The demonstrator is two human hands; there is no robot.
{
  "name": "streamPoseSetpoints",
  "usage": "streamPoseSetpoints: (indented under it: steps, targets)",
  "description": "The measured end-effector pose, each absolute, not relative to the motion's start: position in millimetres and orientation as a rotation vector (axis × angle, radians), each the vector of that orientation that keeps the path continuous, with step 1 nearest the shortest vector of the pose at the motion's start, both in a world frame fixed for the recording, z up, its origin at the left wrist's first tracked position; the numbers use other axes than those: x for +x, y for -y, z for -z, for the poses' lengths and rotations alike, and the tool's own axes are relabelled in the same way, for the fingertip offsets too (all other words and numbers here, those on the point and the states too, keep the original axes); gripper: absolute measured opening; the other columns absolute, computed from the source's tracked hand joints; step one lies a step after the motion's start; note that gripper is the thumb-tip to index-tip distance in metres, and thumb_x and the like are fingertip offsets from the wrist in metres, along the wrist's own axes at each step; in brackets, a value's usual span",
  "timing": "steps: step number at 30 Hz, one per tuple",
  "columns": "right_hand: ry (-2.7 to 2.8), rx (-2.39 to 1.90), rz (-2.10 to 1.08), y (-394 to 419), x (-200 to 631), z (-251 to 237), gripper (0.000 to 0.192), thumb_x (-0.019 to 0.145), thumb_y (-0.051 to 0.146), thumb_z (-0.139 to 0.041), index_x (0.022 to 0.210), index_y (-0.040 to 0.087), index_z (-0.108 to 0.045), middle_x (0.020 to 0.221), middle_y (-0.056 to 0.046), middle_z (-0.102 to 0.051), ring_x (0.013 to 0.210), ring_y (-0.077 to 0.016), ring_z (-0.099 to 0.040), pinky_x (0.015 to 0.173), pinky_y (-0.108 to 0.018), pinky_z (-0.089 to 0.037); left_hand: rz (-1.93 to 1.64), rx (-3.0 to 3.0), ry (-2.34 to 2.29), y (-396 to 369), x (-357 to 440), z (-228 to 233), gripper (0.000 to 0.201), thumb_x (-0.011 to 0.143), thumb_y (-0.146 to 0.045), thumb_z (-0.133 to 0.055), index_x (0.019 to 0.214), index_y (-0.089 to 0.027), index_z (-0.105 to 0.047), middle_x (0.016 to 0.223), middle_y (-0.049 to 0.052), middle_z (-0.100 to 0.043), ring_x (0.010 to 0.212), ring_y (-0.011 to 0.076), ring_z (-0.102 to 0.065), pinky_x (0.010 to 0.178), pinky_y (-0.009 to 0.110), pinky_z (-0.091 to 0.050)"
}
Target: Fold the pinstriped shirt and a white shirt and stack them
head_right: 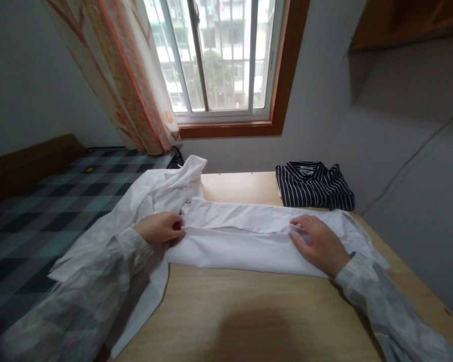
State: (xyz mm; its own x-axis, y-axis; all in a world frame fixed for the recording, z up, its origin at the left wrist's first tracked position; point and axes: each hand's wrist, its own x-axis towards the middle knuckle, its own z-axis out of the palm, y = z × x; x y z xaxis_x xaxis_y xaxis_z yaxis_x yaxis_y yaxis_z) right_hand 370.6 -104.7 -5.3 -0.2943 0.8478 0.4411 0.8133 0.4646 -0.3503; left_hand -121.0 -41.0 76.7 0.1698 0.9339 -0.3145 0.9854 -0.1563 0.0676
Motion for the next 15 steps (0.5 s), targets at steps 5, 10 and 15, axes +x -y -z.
streamPoseSetpoints:
  steps: [5,10,15]
  targets:
    - [2.419,-1.259,-0.078,111.9,350.5,18.6,0.059,0.112,0.049,-0.055,0.167,0.028,-0.052,0.174,-0.012,-0.051,0.160,-0.0355,-0.048,0.132,-0.059,-0.040,0.201,2.147,-2.097,43.9,-105.4,-76.2,0.061,0.089,-0.078,-0.062,0.107,-0.021,-0.077,0.112,0.015,-0.083,0.101,0.0361,-0.077,0.078,0.038,-0.051]
    - [2.512,-1.344,-0.156,108.8,348.2,38.0,0.070,0.115,0.055,-0.045,0.180,0.034,-0.029,0.183,-0.008,-0.036,0.169,-0.0329,-0.035,0.136,-0.062,-0.033,0.295,2.161,-2.207,46.6,-88.4,-67.2,0.070,0.092,-0.082,-0.060,0.114,-0.017,-0.078,0.118,0.021,-0.082,0.107,0.0387,-0.079,0.084,0.039,-0.055]
    - [2.504,-1.345,-0.143,106.9,350.5,39.5,0.070,0.116,0.057,-0.044,0.180,0.036,-0.027,0.183,-0.006,-0.035,0.170,-0.0325,-0.033,0.137,-0.063,-0.032,0.359,2.167,-2.206,45.6,-86.1,-63.9,0.070,0.096,-0.080,-0.058,0.120,-0.017,-0.078,0.123,0.021,-0.082,0.112,0.0379,-0.078,0.086,0.038,-0.055]
